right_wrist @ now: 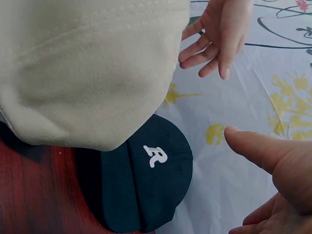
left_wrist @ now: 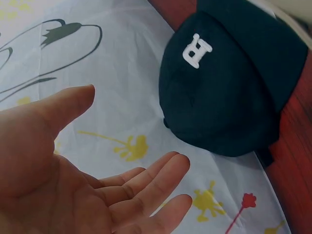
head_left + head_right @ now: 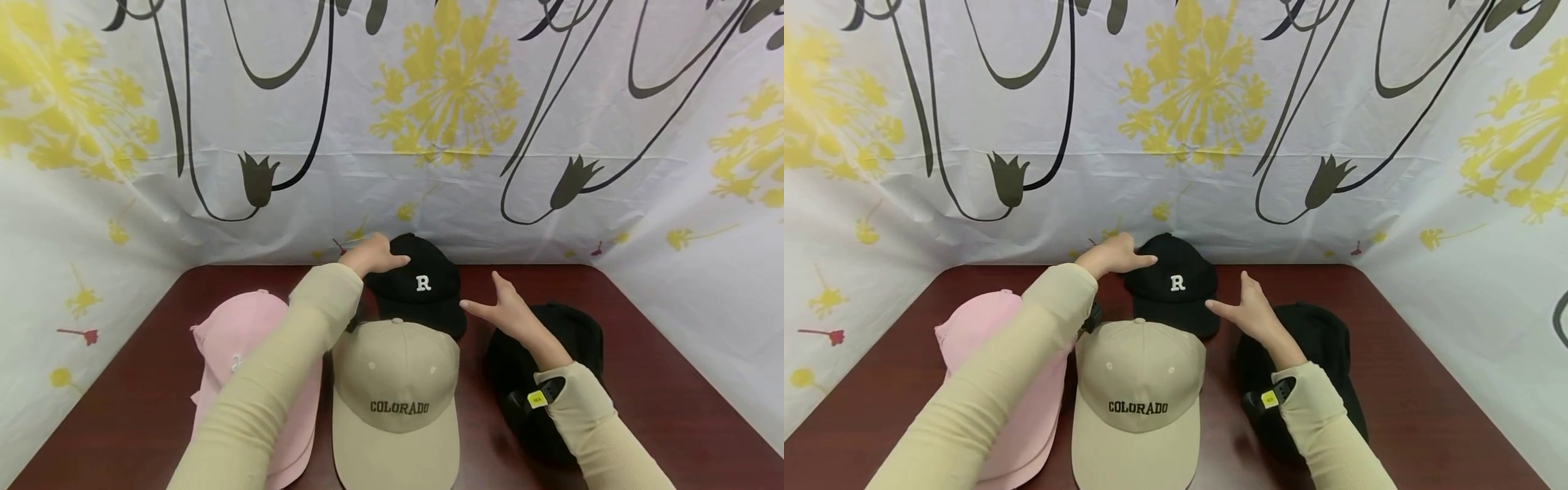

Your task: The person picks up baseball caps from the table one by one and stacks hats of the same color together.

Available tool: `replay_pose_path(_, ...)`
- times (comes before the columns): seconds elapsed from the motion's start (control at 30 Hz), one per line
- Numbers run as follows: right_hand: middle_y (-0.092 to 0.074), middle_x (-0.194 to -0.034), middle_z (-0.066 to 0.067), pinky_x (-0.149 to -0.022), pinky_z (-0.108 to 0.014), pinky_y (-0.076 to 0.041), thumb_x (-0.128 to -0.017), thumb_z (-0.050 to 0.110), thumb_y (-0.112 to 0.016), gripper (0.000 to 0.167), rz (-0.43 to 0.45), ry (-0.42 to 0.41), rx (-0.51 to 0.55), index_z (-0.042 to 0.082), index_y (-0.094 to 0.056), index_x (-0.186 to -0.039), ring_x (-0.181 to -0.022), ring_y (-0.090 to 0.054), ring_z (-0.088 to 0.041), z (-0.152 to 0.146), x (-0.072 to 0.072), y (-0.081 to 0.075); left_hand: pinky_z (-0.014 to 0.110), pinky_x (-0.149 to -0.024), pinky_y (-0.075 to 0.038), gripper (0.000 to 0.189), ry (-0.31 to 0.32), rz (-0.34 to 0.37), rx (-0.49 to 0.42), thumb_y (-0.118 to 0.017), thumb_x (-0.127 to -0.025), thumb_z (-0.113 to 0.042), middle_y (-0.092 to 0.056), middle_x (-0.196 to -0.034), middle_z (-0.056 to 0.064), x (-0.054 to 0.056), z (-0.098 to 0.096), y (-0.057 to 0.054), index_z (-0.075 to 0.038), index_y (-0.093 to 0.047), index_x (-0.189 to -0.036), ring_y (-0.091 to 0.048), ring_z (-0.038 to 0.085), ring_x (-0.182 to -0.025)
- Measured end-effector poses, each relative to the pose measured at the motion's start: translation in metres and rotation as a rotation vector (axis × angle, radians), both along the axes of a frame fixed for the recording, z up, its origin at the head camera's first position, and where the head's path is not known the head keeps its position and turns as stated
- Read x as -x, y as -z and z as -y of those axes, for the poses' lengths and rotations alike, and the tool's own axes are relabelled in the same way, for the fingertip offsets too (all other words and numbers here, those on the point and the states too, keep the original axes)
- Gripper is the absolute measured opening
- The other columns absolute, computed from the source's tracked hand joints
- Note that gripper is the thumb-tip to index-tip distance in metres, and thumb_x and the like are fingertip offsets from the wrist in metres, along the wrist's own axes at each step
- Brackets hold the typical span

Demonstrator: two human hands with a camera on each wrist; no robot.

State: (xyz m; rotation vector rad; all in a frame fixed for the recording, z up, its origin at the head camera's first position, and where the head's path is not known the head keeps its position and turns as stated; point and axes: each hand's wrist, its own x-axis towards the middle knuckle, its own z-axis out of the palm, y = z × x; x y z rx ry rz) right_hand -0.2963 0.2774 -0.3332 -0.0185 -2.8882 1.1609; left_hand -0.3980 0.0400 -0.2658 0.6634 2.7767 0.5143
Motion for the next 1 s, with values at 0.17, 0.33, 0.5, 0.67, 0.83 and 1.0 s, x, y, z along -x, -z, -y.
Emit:
replay_pose_path(0.17, -0.002, -0.146, -0.031, -0.102, -0.058, -0.015, -0.085, 0.040, -0.062, 0.097, 0.025, -0.004, 0.000, -0.008, 0.000, -0.143, -0.133, -0.005, -0.044, 0.000, 0.006, 0.003, 0.034, -0.082, -0.040, 0.043, -0.027, 0.015, 0.001, -0.048, -0.093, -0.040, -0.051, -0.100, 0.013, 0.008, 0.005, 0.008, 0.002, -0.058, -0.096, -0.051, 0.022, -0.088)
replay_pose_path(0.33, -0.002, -0.146, -0.032, -0.102, -0.057, -0.017, -0.086, 0.040, -0.062, 0.097, 0.039, -0.004, -0.010, -0.008, 0.000, -0.143, -0.133, -0.008, -0.044, -0.001, 0.012, 0.004, 0.037, -0.086, -0.040, 0.050, -0.038, 0.026, -0.001, -0.047, -0.094, -0.040, -0.050, -0.118, 0.020, 0.015, 0.011, 0.010, 0.005, -0.054, -0.114, -0.052, 0.029, -0.102)
replay_pose_path(0.5, -0.003, -0.146, -0.032, -0.102, -0.057, -0.017, -0.086, 0.039, -0.062, 0.096, 0.050, 0.004, -0.019, -0.008, 0.000, -0.143, -0.133, -0.008, -0.044, -0.004, 0.017, 0.007, 0.038, -0.090, -0.040, 0.052, -0.034, 0.026, -0.004, -0.048, -0.094, -0.039, -0.050, -0.121, 0.021, 0.022, 0.017, 0.014, 0.007, -0.053, -0.117, -0.051, 0.030, -0.107)
replay_pose_path(0.67, -0.003, -0.146, -0.032, -0.102, -0.057, -0.016, -0.085, 0.040, -0.062, 0.096, 0.063, -0.001, -0.015, -0.009, -0.002, -0.143, -0.133, -0.007, -0.044, -0.002, 0.024, 0.010, 0.038, -0.081, -0.043, 0.067, 0.014, -0.038, -0.011, -0.048, -0.084, -0.062, -0.055, -0.112, 0.018, 0.079, 0.017, 0.066, 0.001, -0.060, -0.104, -0.055, 0.028, -0.098)
replay_pose_path(0.83, -0.004, -0.146, -0.031, -0.103, -0.056, -0.016, -0.085, 0.038, -0.062, 0.095, 0.079, -0.019, 0.002, -0.009, -0.002, -0.143, -0.133, -0.007, -0.044, 0.003, 0.030, 0.013, 0.039, -0.093, -0.038, 0.066, -0.015, 0.024, 0.023, -0.051, -0.088, -0.052, -0.039, -0.132, 0.027, 0.076, 0.012, 0.069, 0.007, -0.054, -0.118, -0.045, 0.035, -0.116)
replay_pose_path(1.0, -0.004, -0.146, -0.032, -0.103, -0.055, -0.017, -0.085, 0.038, -0.062, 0.096, 0.102, -0.023, 0.014, -0.010, -0.002, -0.142, -0.133, -0.008, -0.044, 0.005, 0.035, 0.018, 0.043, -0.098, -0.034, 0.071, -0.031, 0.009, 0.049, -0.054, -0.086, -0.050, -0.031, -0.133, 0.034, 0.086, 0.008, 0.087, 0.014, -0.052, -0.117, -0.038, 0.041, -0.120)
